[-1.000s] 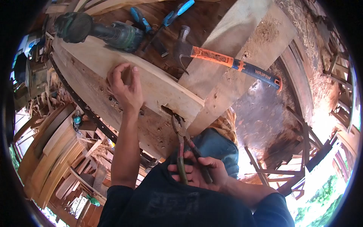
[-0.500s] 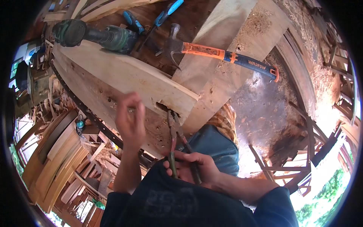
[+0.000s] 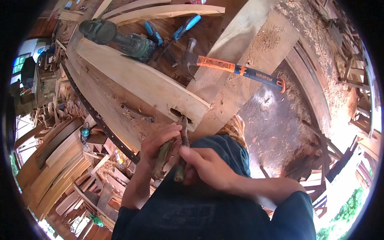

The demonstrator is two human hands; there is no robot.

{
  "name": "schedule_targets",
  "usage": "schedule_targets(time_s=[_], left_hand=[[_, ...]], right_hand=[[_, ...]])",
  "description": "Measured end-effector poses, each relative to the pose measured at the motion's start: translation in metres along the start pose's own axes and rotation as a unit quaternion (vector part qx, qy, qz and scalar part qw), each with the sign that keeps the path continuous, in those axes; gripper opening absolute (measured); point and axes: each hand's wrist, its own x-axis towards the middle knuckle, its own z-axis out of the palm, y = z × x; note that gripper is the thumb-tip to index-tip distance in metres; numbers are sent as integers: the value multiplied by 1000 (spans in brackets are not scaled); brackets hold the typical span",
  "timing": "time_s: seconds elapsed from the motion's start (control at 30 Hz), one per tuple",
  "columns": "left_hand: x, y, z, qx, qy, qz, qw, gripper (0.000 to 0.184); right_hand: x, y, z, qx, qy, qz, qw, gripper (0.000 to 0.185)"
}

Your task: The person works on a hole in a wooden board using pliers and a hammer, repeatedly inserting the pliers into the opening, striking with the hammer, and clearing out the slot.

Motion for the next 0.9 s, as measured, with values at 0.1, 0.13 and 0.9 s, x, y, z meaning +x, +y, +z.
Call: schedule_targets(time_s=[0.1, 0.13, 0.9], left_hand=[[1, 3, 8, -47, 35, -37, 998, 33], [0, 5, 10, -67, 42, -56, 995, 33], [3, -10, 13, 29, 55, -129, 990, 38]], right_hand=[[-10, 10, -8, -297, 141, -271, 905, 82], [-5, 11, -4, -377, 182, -379, 825, 90], [70, -48, -43, -180, -6, -500, 847, 43]])
